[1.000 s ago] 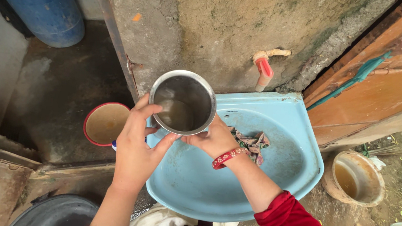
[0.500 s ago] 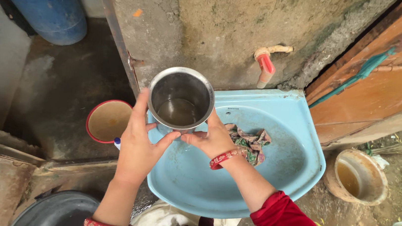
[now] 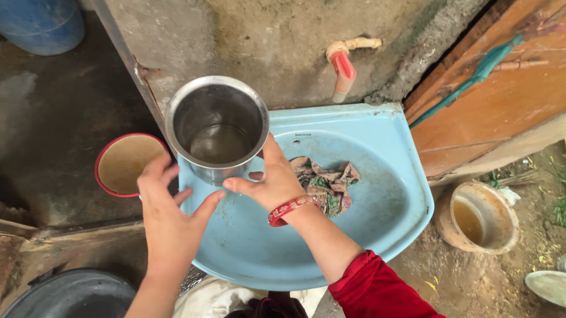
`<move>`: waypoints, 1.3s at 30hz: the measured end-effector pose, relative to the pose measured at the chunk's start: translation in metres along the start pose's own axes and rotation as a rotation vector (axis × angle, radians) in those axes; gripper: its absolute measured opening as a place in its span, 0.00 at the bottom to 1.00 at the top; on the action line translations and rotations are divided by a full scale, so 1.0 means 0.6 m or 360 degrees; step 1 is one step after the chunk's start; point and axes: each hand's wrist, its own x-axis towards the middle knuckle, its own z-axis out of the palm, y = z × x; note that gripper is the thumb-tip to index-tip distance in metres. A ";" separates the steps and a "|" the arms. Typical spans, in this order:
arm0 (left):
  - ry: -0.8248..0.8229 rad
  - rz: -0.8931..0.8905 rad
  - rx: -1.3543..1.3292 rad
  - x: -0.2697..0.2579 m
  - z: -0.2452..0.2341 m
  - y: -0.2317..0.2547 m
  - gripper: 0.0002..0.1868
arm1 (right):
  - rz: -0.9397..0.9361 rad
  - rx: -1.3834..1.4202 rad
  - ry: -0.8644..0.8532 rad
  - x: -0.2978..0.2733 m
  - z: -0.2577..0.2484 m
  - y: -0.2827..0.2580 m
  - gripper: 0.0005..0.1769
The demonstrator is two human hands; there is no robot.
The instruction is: The person cleans a blue basin and a metal cup with a cloth. They scrub the inner and outer edges of the basin before wiping the inside of the cup.
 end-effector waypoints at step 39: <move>-0.0787 0.0000 0.0768 -0.058 0.139 -0.079 0.36 | 0.0599 -0.1346 0.0198 0.025 0.069 0.263 0.30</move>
